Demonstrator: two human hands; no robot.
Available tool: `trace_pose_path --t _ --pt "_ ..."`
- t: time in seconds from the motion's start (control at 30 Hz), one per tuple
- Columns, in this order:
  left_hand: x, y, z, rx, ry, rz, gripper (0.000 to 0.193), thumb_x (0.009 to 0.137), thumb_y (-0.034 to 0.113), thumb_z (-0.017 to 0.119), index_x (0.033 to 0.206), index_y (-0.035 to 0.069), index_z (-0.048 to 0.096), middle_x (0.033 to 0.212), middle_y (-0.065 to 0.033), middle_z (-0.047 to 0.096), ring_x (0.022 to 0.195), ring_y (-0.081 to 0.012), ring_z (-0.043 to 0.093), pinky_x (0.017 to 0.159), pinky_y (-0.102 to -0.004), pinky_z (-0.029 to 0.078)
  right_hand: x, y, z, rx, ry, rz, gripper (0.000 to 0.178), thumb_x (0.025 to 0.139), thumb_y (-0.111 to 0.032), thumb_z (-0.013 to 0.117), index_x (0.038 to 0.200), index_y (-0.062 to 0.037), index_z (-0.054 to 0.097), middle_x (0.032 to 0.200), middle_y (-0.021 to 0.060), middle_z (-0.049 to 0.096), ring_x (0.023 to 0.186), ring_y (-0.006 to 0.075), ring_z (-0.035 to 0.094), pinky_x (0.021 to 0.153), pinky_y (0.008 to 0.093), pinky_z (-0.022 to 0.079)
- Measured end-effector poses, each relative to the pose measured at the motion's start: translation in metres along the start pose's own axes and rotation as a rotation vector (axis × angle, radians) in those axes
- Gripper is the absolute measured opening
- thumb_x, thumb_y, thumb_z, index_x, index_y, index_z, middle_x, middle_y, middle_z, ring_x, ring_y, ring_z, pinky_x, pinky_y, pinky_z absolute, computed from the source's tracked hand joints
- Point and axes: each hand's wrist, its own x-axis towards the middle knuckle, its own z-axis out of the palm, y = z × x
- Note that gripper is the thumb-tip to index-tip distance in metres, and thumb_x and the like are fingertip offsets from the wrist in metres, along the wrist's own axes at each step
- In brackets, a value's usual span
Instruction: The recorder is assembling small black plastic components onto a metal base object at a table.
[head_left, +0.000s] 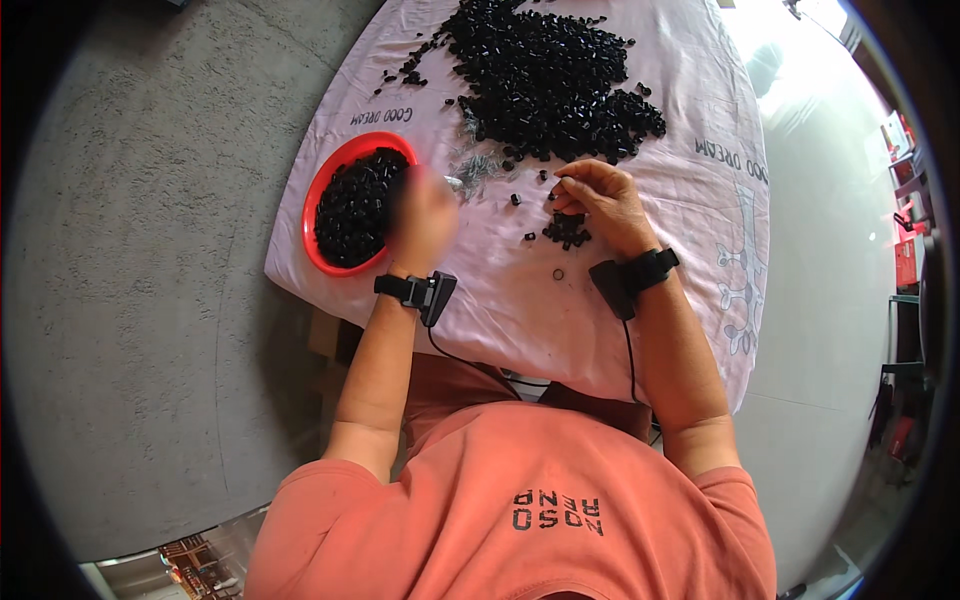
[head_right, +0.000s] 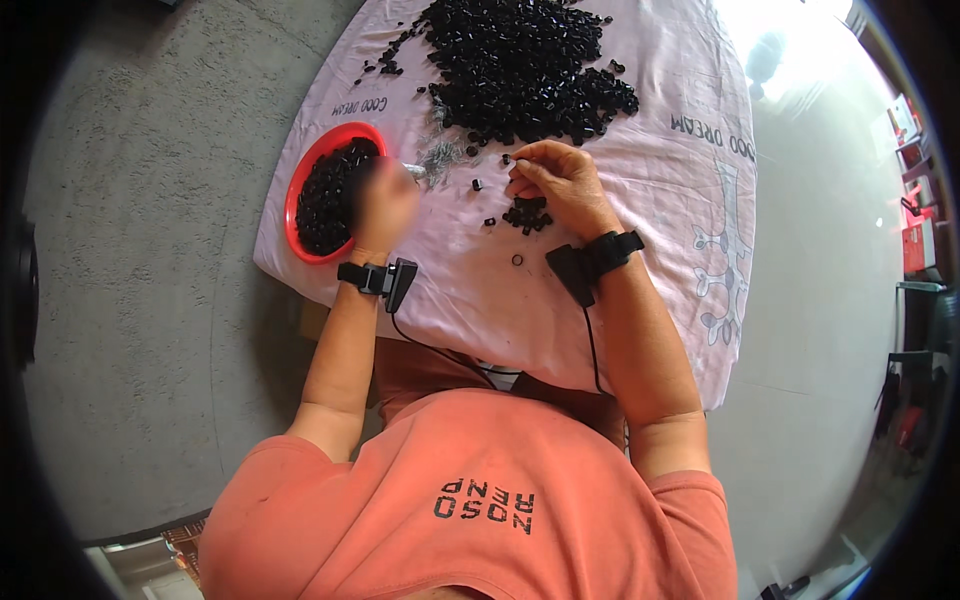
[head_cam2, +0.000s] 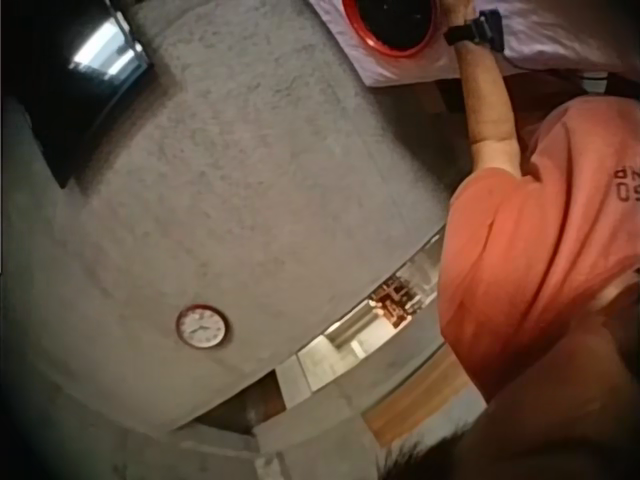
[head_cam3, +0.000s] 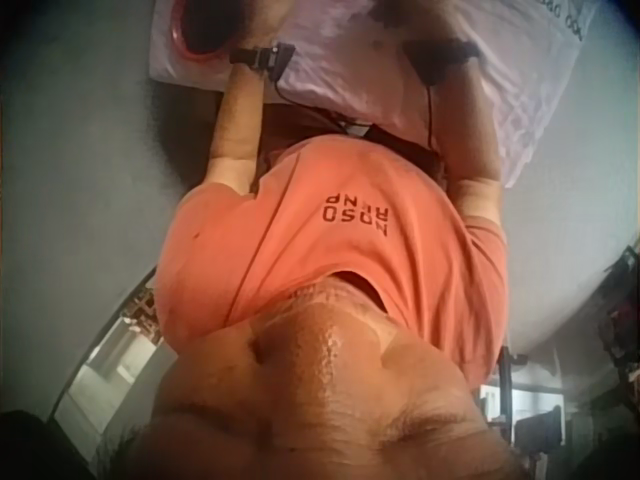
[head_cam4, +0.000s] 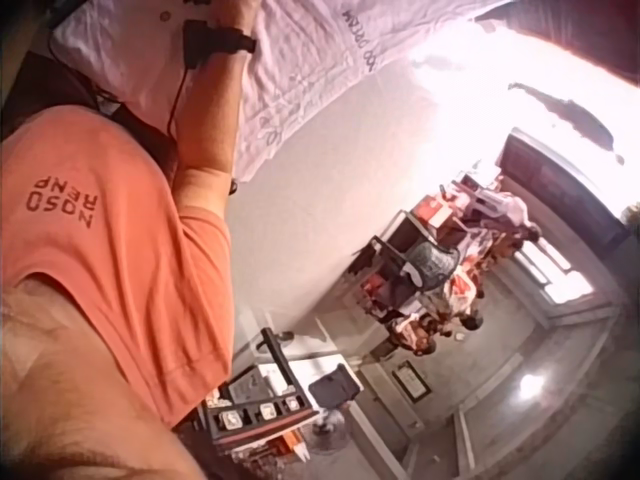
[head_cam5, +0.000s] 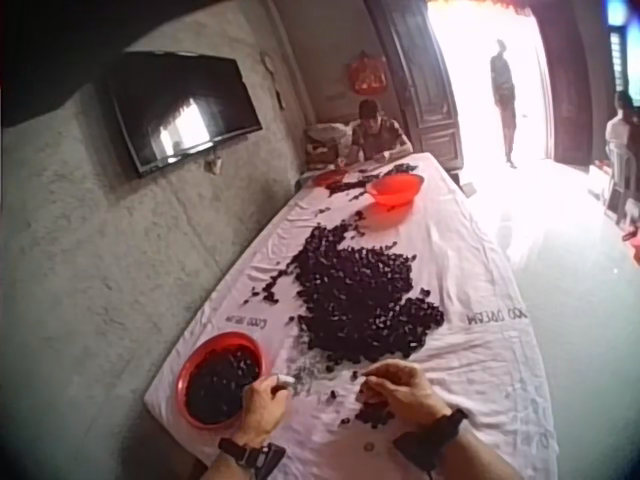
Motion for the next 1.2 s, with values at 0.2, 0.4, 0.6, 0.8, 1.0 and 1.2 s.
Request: trace_pose_path --t 0.2,0.4,0.6,0.8,1.0,1.2 --pt "-0.009 0.03 0.005 -0.055 -0.039 0.067 0.015 0.083 0.002 0.063 0.096 0.001 0.071 0.083 -0.0156 0.072 0.076 -0.0191 0.072 0.068 -0.0299 0.054 0.001 0.002 -0.001 -0.013 -0.007 -0.012 0.013 0.096 -0.005 0.061 0.108 -0.0001 0.066 0.094 0.0078 0.07 0.082 0.0158 0.071 0.073 0.0246 0.058" --pt "-0.008 0.049 0.017 0.07 -0.073 0.108 0.013 0.079 0.005 0.064 0.09 0.001 0.069 0.082 -0.0181 0.07 0.076 -0.032 0.07 0.07 -0.039 0.055 0.001 0.003 -0.001 -0.032 0.002 -0.007 0.015 0.096 -0.003 0.06 0.109 0.0009 0.066 0.095 0.0089 0.071 0.083 0.0159 0.071 0.074 0.0251 0.058" --pt "-0.005 0.049 0.02 0.148 -0.139 0.158 0.012 0.079 0.005 0.06 0.089 0.001 0.065 0.083 -0.0196 0.067 0.079 -0.0397 0.065 0.072 -0.046 0.052 0.0 0.001 0.0 -0.04 -0.014 0.005 0.017 0.097 -0.003 0.059 0.111 0.0015 0.066 0.097 0.0098 0.071 0.084 0.0159 0.071 0.075 0.0255 0.058" --pt "-0.01 0.073 0.01 0.074 -0.15 0.17 0.014 0.084 -0.002 0.057 0.095 0.0 0.066 0.094 -0.0209 0.063 0.086 -0.0387 0.064 0.073 -0.043 0.051 -0.001 -0.004 0.001 -0.011 -0.006 0.019 0.019 0.096 -0.003 0.06 0.114 0.0005 0.062 0.097 0.0112 0.071 0.083 0.0163 0.071 0.074 0.0261 0.058" --pt "0.0 0.103 0.01 -0.339 -0.161 -0.011 0.012 0.091 0.0 0.06 0.099 0.001 0.069 0.088 -0.0079 0.068 0.078 -0.0146 0.064 0.07 -0.0268 0.05 -0.006 -0.014 0.006 0.005 -0.015 0.037 0.017 0.096 -0.003 0.06 0.113 0.0001 0.059 0.098 0.0128 0.071 0.085 0.0189 0.072 0.073 0.0271 0.059" --pt "0.003 0.117 0.025 -0.687 -0.108 -0.087 0.009 0.091 0.003 0.065 0.097 -0.001 0.071 0.083 -0.0028 0.071 0.075 -0.0057 0.062 0.067 -0.0225 0.05 -0.006 -0.015 0.008 0.037 -0.093 0.035 0.019 0.095 -0.004 0.063 0.112 0.0001 0.056 0.099 0.0133 0.071 0.089 0.0194 0.072 0.076 0.0285 0.06"
